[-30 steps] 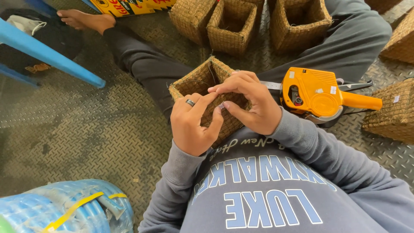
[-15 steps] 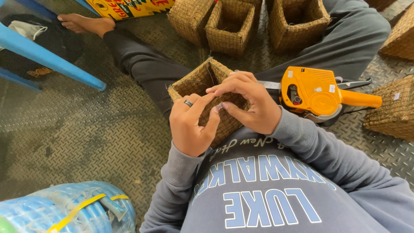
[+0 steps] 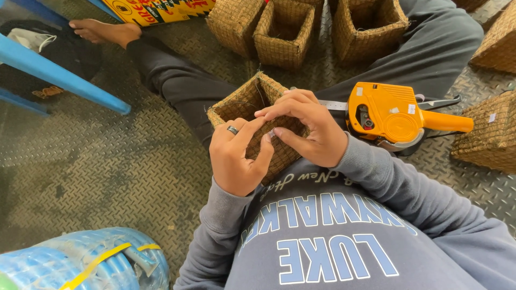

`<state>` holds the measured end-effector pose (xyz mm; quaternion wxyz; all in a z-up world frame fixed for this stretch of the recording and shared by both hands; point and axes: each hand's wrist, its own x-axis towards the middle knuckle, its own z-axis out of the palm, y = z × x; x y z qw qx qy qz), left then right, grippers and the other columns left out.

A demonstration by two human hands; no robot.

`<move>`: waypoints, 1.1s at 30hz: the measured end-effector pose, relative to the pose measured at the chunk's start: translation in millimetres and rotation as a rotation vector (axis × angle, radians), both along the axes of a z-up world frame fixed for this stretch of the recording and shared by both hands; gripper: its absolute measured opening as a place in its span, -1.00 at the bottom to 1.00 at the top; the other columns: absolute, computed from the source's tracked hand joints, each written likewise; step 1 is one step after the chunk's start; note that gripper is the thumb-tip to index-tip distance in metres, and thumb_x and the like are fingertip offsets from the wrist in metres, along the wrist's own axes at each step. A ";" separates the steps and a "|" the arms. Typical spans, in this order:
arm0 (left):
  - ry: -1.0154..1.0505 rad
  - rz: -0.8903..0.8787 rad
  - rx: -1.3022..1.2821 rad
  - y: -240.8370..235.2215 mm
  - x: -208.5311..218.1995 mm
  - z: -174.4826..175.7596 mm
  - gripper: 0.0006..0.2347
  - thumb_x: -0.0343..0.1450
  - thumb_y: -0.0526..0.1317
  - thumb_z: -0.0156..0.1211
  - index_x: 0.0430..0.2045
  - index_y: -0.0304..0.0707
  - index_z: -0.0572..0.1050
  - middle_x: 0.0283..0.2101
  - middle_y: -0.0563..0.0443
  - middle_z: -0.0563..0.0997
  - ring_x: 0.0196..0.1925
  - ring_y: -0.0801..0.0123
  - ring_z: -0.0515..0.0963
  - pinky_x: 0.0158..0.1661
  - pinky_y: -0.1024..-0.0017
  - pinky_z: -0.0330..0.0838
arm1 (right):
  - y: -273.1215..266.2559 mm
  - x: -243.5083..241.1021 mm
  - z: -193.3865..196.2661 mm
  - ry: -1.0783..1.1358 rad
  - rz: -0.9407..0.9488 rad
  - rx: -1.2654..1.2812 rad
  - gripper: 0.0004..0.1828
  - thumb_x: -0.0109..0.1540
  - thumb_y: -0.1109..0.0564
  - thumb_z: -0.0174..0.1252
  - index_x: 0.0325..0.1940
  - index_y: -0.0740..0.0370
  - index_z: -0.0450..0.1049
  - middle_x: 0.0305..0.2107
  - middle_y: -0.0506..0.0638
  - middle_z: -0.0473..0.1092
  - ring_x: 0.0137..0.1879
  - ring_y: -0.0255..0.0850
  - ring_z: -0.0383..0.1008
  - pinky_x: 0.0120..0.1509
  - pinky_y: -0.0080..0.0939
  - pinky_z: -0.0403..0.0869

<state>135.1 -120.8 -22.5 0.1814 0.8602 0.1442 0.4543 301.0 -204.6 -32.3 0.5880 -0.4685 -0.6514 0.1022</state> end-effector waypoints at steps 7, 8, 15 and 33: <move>0.001 0.004 0.003 1.4 -1.3 -2.7 -0.84 0.37 -0.29 0.22 -0.26 -0.31 0.67 -0.49 -0.03 0.51 -0.47 0.14 0.49 -0.24 0.33 0.42 | -1.0 -0.5 1.9 0.016 0.005 0.000 -0.85 0.32 0.26 0.16 -0.02 0.23 0.52 -0.08 -0.01 0.57 0.06 -0.18 0.48 0.50 -0.01 0.14; 0.002 -0.005 0.006 2.2 -2.0 -3.1 -0.83 0.39 -0.26 0.20 -0.25 -0.31 0.67 -0.48 -0.03 0.51 -0.46 0.13 0.49 -0.23 0.32 0.42 | -1.1 -0.6 3.1 0.016 0.008 0.003 -0.85 0.33 0.22 0.17 -0.02 0.23 0.52 -0.09 -0.02 0.57 0.05 -0.19 0.47 0.50 -0.02 0.13; 0.006 -0.026 -0.002 1.7 -2.4 -0.2 -0.80 0.45 -0.24 0.08 -0.27 -0.34 0.65 -0.50 -0.04 0.47 -0.49 0.11 0.46 -0.24 0.30 0.41 | -0.1 -0.5 -0.8 0.005 -0.009 0.004 -0.86 0.33 0.26 0.15 -0.03 0.24 0.52 -0.10 -0.03 0.57 0.05 -0.17 0.48 0.49 -0.02 0.15; 0.025 0.008 0.028 -2.0 -5.5 0.5 -0.81 0.42 -0.24 0.11 -0.28 -0.31 0.66 -0.45 -0.01 0.52 -0.35 0.12 0.57 -0.20 0.27 0.45 | 2.7 -2.9 2.6 -0.063 -0.078 0.028 -0.87 0.35 0.12 0.18 -0.04 0.14 0.55 -0.09 -0.12 0.57 0.03 -0.18 0.51 0.44 -0.09 0.20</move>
